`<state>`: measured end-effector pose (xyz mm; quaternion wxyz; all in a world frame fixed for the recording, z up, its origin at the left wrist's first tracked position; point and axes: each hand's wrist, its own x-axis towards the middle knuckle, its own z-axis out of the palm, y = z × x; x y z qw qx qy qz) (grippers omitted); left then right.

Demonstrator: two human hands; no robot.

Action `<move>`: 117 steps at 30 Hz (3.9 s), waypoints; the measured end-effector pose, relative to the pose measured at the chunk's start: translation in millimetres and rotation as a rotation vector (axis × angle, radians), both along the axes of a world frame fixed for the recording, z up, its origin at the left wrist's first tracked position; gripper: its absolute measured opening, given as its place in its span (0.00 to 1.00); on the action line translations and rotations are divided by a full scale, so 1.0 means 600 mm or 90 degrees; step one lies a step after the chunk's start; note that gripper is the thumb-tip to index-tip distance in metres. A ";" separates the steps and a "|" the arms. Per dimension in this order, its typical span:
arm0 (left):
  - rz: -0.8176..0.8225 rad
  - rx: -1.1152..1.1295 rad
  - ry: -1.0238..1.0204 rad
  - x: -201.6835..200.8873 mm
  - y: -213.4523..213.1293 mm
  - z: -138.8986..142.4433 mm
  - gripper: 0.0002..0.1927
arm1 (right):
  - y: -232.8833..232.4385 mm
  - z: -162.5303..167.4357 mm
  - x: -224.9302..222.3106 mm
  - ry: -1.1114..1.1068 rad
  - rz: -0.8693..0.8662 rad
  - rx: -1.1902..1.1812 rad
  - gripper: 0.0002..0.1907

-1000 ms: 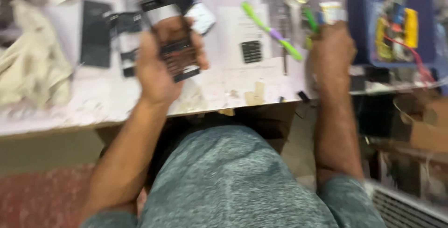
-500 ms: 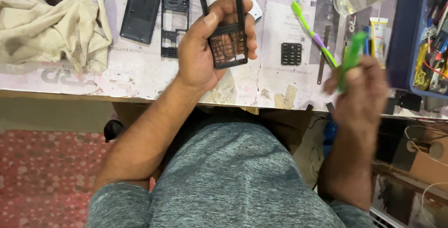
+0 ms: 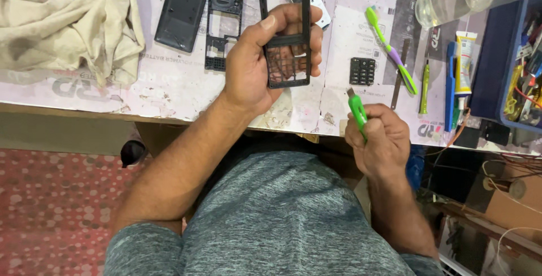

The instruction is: The person cleans components of a disassembled mobile phone at a workbench. They brush the keypad with a toothbrush, pry at the keypad and frame with a small tool, scrape the phone frame with a marker-shaped tool, and use tweezers to work on the frame before setting the keypad down.

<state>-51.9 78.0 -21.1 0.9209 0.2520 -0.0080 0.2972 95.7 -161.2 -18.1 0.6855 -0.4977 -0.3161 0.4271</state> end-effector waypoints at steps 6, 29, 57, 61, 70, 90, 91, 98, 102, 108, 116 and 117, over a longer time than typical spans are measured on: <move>-0.001 -0.020 0.015 0.002 0.003 -0.001 0.27 | 0.019 0.005 -0.010 0.026 0.074 -0.003 0.13; 0.159 0.172 -0.043 0.028 -0.019 -0.003 0.24 | 0.169 0.009 -0.055 -0.092 -0.201 0.038 0.29; -0.356 -0.025 0.241 -0.028 0.004 0.049 0.23 | 0.111 0.069 0.053 -0.531 -0.117 0.159 0.13; -0.357 -0.029 0.269 -0.019 0.007 0.027 0.21 | 0.080 0.064 0.022 -0.551 -0.085 0.091 0.11; -0.397 -0.020 0.319 -0.014 0.018 0.006 0.19 | 0.118 0.037 0.052 -0.709 -0.091 0.152 0.19; -0.468 -0.050 0.311 0.006 0.025 -0.016 0.19 | 0.115 0.005 0.061 -0.641 -0.088 0.099 0.16; -0.467 -0.045 0.318 0.006 0.025 -0.017 0.19 | 0.116 0.005 0.061 -0.641 -0.084 0.101 0.16; -0.469 -0.010 0.326 0.007 0.024 -0.020 0.18 | 0.128 0.006 0.067 -0.666 -0.046 0.111 0.16; -0.466 -0.003 0.357 0.003 0.023 -0.018 0.17 | 0.124 0.005 0.066 -0.661 -0.035 0.066 0.15; -0.466 -0.001 0.365 0.007 0.023 -0.019 0.18 | 0.118 -0.006 0.069 -0.556 -0.046 0.061 0.13; -0.465 0.014 0.380 0.007 0.024 -0.017 0.17 | 0.116 -0.010 0.067 -0.597 -0.051 0.053 0.14; -0.466 0.013 0.387 0.006 0.024 -0.016 0.17 | 0.116 -0.009 0.067 -0.586 -0.046 0.057 0.14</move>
